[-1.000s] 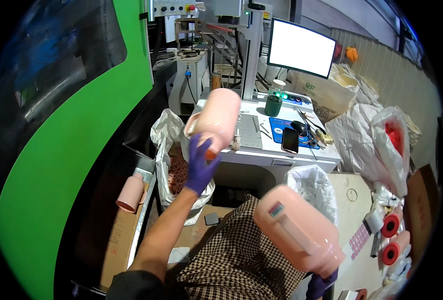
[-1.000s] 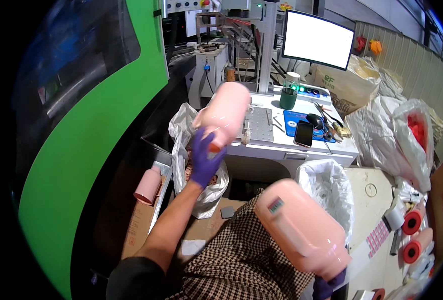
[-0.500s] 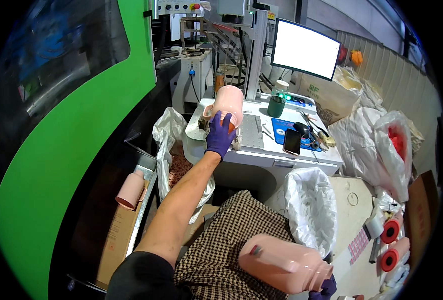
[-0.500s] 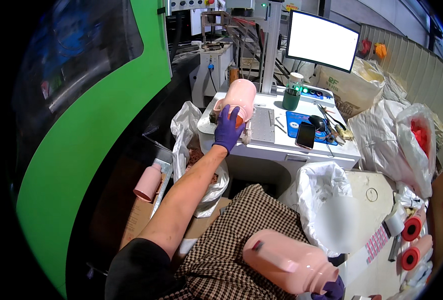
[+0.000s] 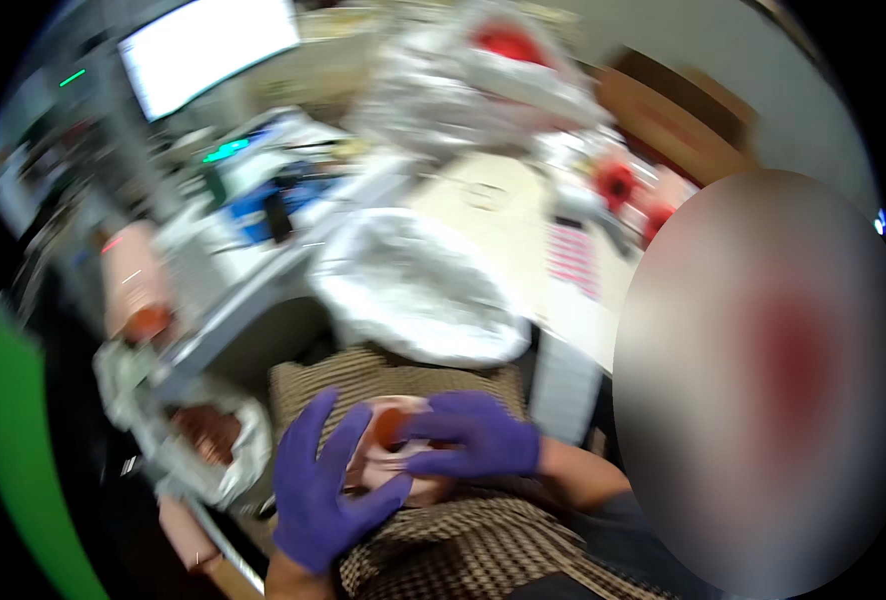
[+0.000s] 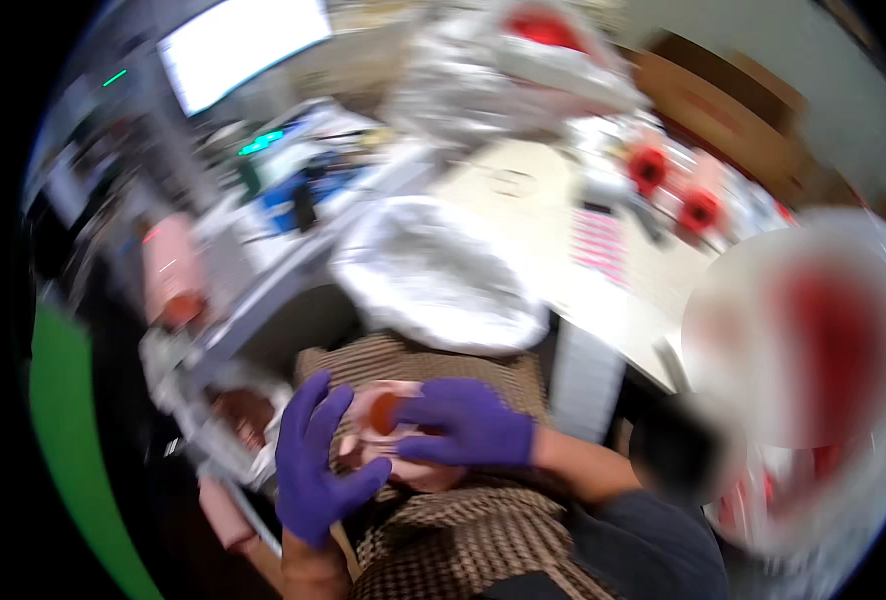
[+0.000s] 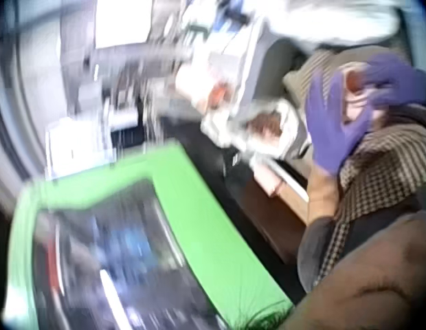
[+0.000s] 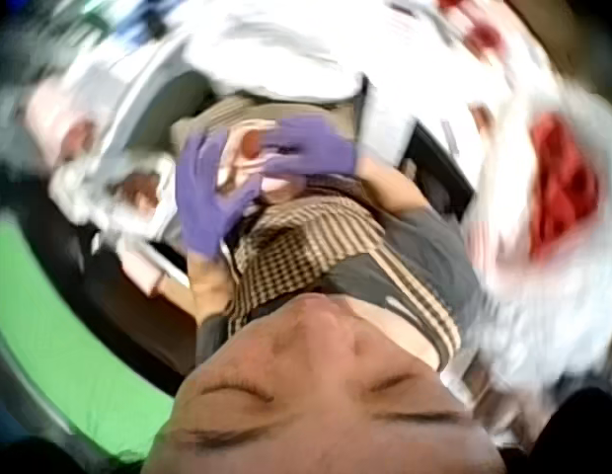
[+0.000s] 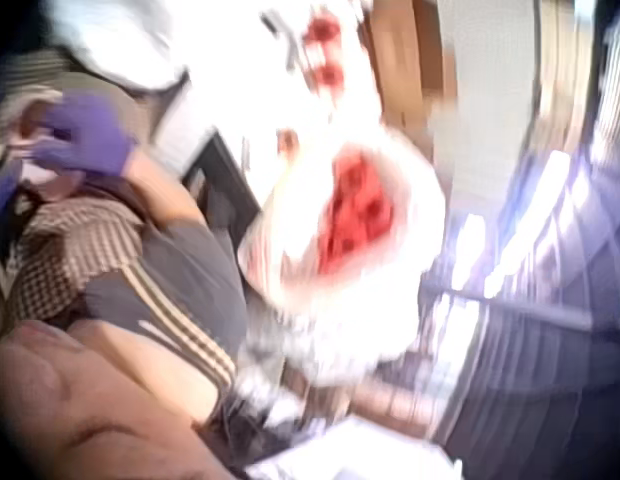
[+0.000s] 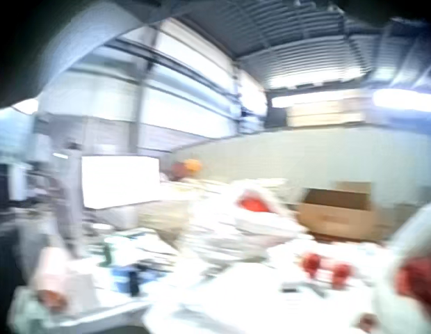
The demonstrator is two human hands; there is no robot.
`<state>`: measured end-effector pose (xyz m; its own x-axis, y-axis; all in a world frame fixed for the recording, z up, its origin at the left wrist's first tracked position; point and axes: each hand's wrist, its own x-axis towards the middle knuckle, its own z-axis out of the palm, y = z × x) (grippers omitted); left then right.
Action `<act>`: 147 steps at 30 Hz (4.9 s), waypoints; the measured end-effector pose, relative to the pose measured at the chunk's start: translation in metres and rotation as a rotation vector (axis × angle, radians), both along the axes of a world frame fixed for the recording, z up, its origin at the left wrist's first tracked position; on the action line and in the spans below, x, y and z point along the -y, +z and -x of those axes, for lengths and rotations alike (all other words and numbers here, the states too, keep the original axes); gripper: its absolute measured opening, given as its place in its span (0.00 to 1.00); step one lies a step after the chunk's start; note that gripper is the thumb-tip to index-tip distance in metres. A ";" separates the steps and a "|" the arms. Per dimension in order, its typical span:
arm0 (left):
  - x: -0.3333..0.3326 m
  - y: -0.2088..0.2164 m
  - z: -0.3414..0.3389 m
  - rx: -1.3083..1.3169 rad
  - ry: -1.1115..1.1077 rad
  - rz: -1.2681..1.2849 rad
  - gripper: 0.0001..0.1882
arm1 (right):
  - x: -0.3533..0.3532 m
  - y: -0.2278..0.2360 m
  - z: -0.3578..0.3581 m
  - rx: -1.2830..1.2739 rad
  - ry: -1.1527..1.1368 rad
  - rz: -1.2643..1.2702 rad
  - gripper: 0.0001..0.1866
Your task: The person sits on the floor and repeatedly assembles pink plastic containers by attaching red lids. They pick up a container, place a lid on it, and set the finished unit aside. The process is repeated multiple times.
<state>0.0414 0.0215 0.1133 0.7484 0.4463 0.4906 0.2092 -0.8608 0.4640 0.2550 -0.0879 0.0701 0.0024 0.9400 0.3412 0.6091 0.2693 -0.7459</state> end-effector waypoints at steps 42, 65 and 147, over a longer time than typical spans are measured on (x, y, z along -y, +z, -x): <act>-0.072 -0.168 0.054 0.521 0.348 0.760 0.23 | 0.349 0.011 -0.109 0.271 -1.551 -0.280 0.30; -0.007 -0.140 0.026 0.557 0.423 0.591 0.16 | 0.058 -0.082 -0.015 -0.124 -0.424 -0.335 0.37; 0.026 -0.185 0.257 0.322 0.818 0.380 0.18 | -0.057 -0.057 0.074 -0.770 0.196 0.318 0.45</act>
<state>-0.2161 -0.0042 -0.0721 -0.0112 0.9429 0.3330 0.4926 -0.2846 0.8224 0.1809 -0.0310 0.0128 -0.0470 0.9984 0.0312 -0.1345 0.0246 -0.9906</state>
